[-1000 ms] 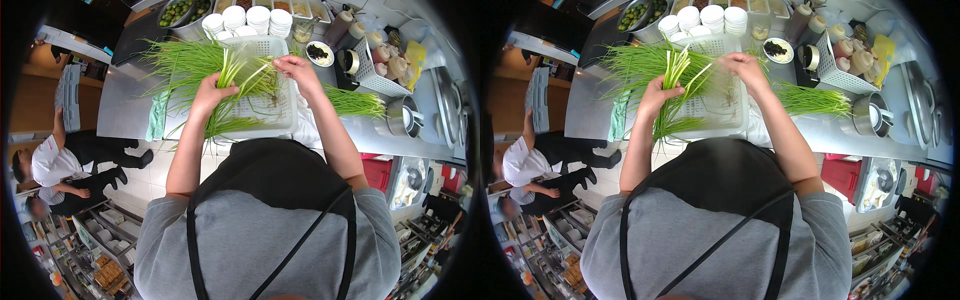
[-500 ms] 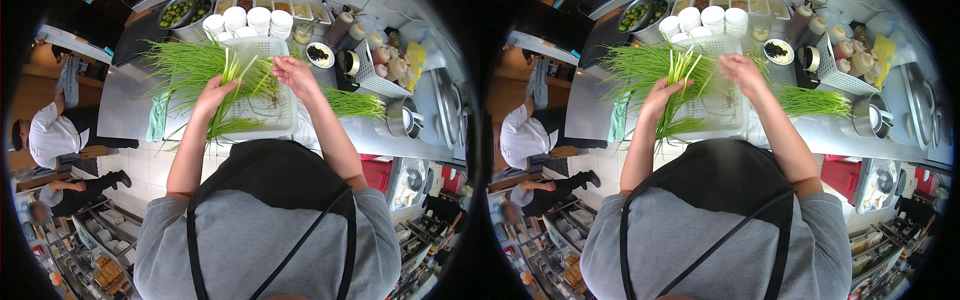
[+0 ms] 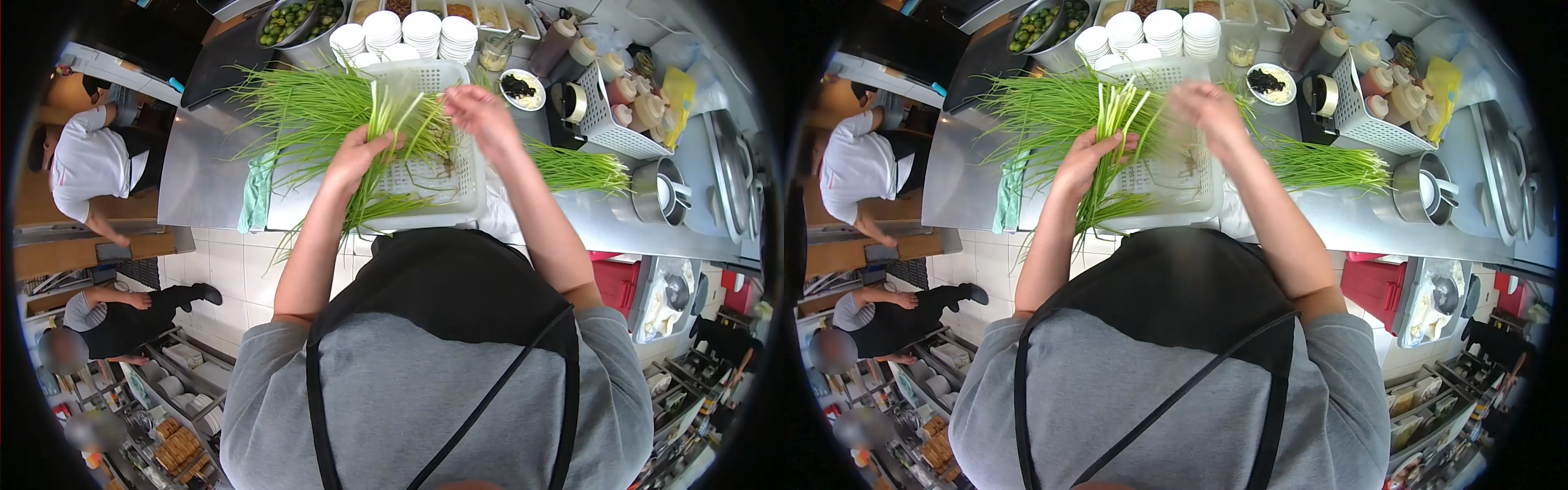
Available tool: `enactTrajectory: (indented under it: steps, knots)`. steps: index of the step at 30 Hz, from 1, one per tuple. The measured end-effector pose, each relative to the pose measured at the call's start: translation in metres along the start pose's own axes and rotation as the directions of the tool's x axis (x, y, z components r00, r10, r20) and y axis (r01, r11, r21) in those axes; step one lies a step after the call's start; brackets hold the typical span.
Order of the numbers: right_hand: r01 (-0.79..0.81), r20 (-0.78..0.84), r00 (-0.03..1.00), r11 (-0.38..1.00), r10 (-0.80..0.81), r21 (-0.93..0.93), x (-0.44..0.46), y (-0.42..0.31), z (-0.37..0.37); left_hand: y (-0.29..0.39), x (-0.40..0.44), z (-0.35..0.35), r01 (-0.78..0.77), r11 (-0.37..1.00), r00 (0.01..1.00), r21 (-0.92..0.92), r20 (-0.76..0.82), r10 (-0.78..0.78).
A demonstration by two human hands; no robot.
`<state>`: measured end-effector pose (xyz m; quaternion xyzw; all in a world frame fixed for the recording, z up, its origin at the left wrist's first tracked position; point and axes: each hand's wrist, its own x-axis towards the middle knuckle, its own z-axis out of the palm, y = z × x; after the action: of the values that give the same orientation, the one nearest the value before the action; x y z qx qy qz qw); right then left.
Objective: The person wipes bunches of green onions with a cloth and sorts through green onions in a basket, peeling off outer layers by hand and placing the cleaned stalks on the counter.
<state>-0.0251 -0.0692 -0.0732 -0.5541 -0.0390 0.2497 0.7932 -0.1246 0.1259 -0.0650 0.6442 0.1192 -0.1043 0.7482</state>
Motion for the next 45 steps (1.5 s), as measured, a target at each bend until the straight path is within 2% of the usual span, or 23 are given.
enactTrajectory:
  steps: [2, 5, 9, 11, 12, 13, 14, 15, 16, 18, 19, 20, 22, 27, 28, 31, 32, 34, 35, 36, 38, 39, 45]
  knots:
    - [0.171, -0.099, 0.979, 0.982, -0.178, -0.076, 0.0, -0.035, -0.005, 0.001, -0.001, -0.006, -0.033, 0.999, 0.999, 0.011, -0.044, 0.033]
    - [0.448, -0.004, 0.881, 0.839, -0.472, -0.31, 0.014, -0.086, -0.037, 0.005, -0.004, -0.012, 0.02, 0.999, 0.999, -0.035, -0.036, -0.022]
    - [0.424, -0.171, 0.786, 0.719, -0.594, -0.551, 0.031, -0.127, -0.05, 0.008, -0.004, -0.009, -0.003, 1.0, 1.0, 0.018, -0.027, 0.003]
    - [0.22, -0.1, 0.701, 0.347, -0.706, -0.912, 0.055, -0.112, -0.065, 0.006, -0.001, -0.008, -0.005, 1.0, 1.0, 0.026, -0.015, 0.005]
    - [0.229, 0.035, 0.718, 0.188, -0.695, -0.955, 0.077, -0.087, -0.082, 0.005, -0.001, -0.007, -0.004, 1.0, 1.0, 0.029, -0.016, 0.005]
    - [0.101, 0.094, 0.899, -0.007, -0.429, -0.995, 0.077, -0.071, -0.084, 0.007, -0.001, -0.005, -0.008, 1.0, 1.0, 0.029, -0.006, 0.008]
    - [-0.021, 0.015, 0.974, -0.159, -0.224, -0.987, 0.059, -0.061, -0.072, 0.009, -0.003, -0.004, 0.006, 0.999, 1.0, 0.034, -0.006, -0.006]
    - [-0.032, 0.007, 0.983, -0.211, -0.184, -0.977, 0.036, -0.059, -0.063, 0.011, -0.003, -0.004, 0.017, 0.999, 1.0, 0.041, -0.005, -0.017]
    - [-0.04, 0.002, 0.981, -0.212, -0.194, -0.976, 0.033, -0.061, -0.067, 0.013, -0.002, -0.005, 0.011, 0.999, 1.0, 0.043, 0.004, -0.011]
    - [-0.051, -0.068, 0.935, 0.056, -0.348, -0.997, 0.027, -0.056, -0.078, 0.012, -0.004, -0.007, 0.016, 0.999, 0.999, 0.038, -0.049, -0.014]
    - [0.06, -0.025, 0.906, 0.187, -0.424, -0.981, 0.011, -0.059, -0.073, 0.011, -0.004, -0.01, 0.014, 0.999, 0.999, 0.043, -0.031, -0.013]
    - [0.055, -0.031, 0.906, 0.189, -0.423, -0.98, 0.002, -0.049, -0.075, 0.01, -0.003, -0.011, 0.018, 0.999, 0.999, 0.044, -0.027, -0.017]
    - [0.032, 0.034, 0.955, -0.011, -0.293, -0.999, -0.011, -0.014, -0.09, 0.01, -0.001, -0.01, 0.01, 0.995, 1.0, 0.097, -0.022, -0.008]
    - [0.177, 0.26, 0.901, -0.251, -0.347, -0.951, -0.048, 0.054, -0.089, 0.014, 0.001, -0.004, -0.002, 0.99, 1.0, 0.141, 0.017, -0.001]
    - [0.173, 0.256, 0.901, -0.25, -0.351, -0.953, -0.047, 0.055, -0.093, 0.014, 0.001, -0.003, -0.005, 0.987, 1.0, 0.158, 0.026, 0.001]
    - [0.107, 0.01, 0.911, 0.215, -0.411, -0.971, -0.037, 0.048, -0.108, 0.015, -0.002, -0.006, -0.011, 0.987, 0.999, 0.162, 0.054, 0.003]
    - [0.108, 0.008, 0.91, 0.217, -0.415, -0.97, -0.035, 0.044, -0.115, 0.016, -0.004, -0.007, -0.013, 0.986, 0.998, 0.166, 0.056, 0.004]
    - [0.118, -0.136, 0.94, 0.671, -0.314, -0.732, -0.033, 0.029, -0.129, 0.017, -0.006, -0.005, -0.006, 0.986, 0.999, 0.166, 0.036, 0.0]
    - [0.105, -0.067, 0.982, 0.803, -0.177, -0.587, -0.031, 0.024, -0.14, 0.016, -0.006, -0.004, -0.012, 0.986, 0.999, 0.166, 0.04, 0.005]
    - [0.11, -0.066, 0.981, 0.801, -0.183, -0.589, -0.035, 0.018, -0.135, 0.014, -0.005, -0.004, -0.016, 0.986, 0.999, 0.167, 0.047, 0.008]
    - [0.025, -0.108, 0.993, 0.986, -0.044, -0.166, -0.048, -0.003, -0.105, 0.016, -0.004, -0.005, -0.036, 0.985, 0.999, 0.169, 0.039, 0.03]
    - [0.006, -0.092, 0.996, 0.996, -0.014, -0.089, -0.053, -0.011, -0.087, 0.017, -0.005, -0.003, -0.038, 0.989, 0.998, 0.14, 0.049, 0.031]
    - [0.036, 0.094, 0.994, 0.988, -0.05, 0.151, -0.036, 0.037, 0.024, 0.021, -0.004, 0.019, -0.068, 0.992, 0.998, 0.103, 0.02, 0.066]
